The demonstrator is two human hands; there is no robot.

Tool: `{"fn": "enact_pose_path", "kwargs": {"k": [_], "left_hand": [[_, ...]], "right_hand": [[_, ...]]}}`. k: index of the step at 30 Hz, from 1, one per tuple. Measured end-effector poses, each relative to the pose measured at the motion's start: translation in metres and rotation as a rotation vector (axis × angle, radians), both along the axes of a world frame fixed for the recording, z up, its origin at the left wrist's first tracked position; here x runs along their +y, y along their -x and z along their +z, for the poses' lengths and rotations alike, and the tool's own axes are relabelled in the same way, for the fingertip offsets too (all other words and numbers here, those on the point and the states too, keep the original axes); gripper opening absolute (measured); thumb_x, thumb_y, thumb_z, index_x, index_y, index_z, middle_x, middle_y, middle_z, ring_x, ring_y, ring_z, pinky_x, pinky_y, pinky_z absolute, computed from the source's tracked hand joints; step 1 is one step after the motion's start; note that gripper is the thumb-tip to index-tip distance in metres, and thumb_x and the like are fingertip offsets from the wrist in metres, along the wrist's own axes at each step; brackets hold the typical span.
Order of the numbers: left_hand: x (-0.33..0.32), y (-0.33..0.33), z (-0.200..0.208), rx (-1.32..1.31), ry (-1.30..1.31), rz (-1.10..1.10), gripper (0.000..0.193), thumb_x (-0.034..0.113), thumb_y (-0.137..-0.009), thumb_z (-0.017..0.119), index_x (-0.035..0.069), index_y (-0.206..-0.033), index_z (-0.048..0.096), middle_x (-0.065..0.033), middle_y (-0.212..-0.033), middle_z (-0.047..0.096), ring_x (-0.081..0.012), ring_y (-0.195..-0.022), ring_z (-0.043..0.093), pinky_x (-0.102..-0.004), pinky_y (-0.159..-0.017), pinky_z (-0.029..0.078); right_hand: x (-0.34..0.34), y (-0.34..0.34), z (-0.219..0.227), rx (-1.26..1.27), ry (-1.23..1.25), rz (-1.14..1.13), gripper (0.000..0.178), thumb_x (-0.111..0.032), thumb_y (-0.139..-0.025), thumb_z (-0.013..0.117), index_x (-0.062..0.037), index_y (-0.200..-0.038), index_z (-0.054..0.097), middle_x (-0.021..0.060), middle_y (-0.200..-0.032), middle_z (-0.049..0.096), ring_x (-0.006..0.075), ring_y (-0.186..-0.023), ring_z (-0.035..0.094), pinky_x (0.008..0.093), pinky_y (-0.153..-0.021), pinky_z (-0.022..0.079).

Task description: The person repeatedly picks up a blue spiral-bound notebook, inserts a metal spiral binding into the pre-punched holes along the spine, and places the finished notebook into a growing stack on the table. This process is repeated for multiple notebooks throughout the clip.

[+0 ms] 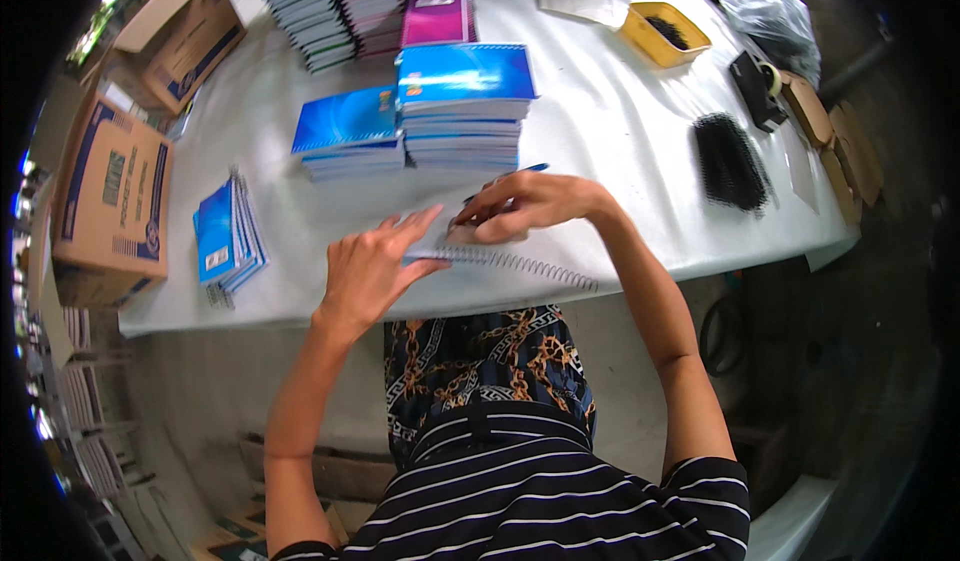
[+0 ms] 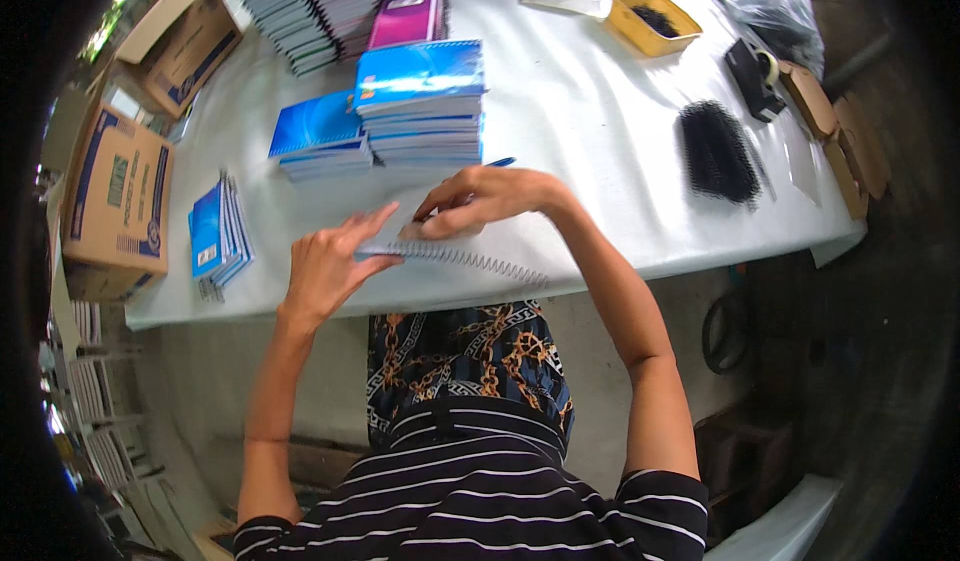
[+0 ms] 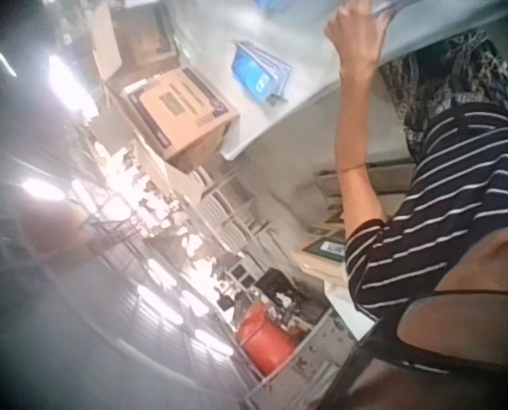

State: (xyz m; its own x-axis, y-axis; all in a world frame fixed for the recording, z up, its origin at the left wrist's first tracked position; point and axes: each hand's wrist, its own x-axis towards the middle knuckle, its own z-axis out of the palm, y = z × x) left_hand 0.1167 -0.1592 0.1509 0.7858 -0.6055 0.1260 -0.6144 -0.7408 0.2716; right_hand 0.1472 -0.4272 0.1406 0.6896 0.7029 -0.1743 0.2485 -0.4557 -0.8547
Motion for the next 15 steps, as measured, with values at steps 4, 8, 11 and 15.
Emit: {"fn": "enact_pose_path", "kwargs": {"k": [4,8,11,15], "left_hand": [[0.005,-0.01,-0.015,-0.003,0.162,-0.011,0.072,0.043,-0.074,0.076,0.031,-0.14,0.05,-0.0053,-0.128,0.063,-0.0277,-0.109,0.064,-0.038,-0.081,0.056],[0.002,-0.01,-0.021,0.078,0.325,0.016,0.082,0.033,-0.069,0.082,0.032,-0.143,0.046,-0.0042,-0.133,0.059,-0.0265,-0.115,0.062,-0.038,-0.085,0.056],[0.002,-0.011,-0.019,0.27,0.468,0.122,0.091,0.027,-0.066,0.085,0.029,-0.146,0.042,-0.0044,-0.137,0.057,-0.0276,-0.119,0.06,-0.0373,-0.086,0.056],[0.004,-0.019,-0.041,0.238,0.743,0.056,0.102,0.026,-0.063,0.087,0.024,-0.15,0.034,-0.011,-0.137,0.056,-0.0258,-0.111,0.062,-0.0348,-0.084,0.055]], "right_hand": [[-0.002,-0.001,0.006,-0.03,-0.229,0.047,0.066,-0.056,-0.083,0.06,-0.0016,-0.12,0.067,0.0192,-0.114,0.067,0.0304,-0.105,0.064,0.042,-0.093,0.047],[-0.005,-0.007,0.003,-0.014,-0.177,-0.013,0.06,-0.056,-0.084,0.061,-0.0061,-0.115,0.071,0.0185,-0.11,0.069,0.0309,-0.103,0.065,0.0431,-0.091,0.05],[0.007,-0.003,0.022,-0.033,-0.122,0.012,0.061,-0.056,-0.084,0.061,-0.0046,-0.115,0.071,0.0184,-0.109,0.069,0.0319,-0.103,0.065,0.0424,-0.092,0.049],[0.0,-0.01,0.009,0.011,-0.291,-0.009,0.063,-0.058,-0.082,0.062,-0.0047,-0.114,0.071,0.0195,-0.106,0.069,0.0323,-0.1,0.066,0.0428,-0.086,0.052]]}}
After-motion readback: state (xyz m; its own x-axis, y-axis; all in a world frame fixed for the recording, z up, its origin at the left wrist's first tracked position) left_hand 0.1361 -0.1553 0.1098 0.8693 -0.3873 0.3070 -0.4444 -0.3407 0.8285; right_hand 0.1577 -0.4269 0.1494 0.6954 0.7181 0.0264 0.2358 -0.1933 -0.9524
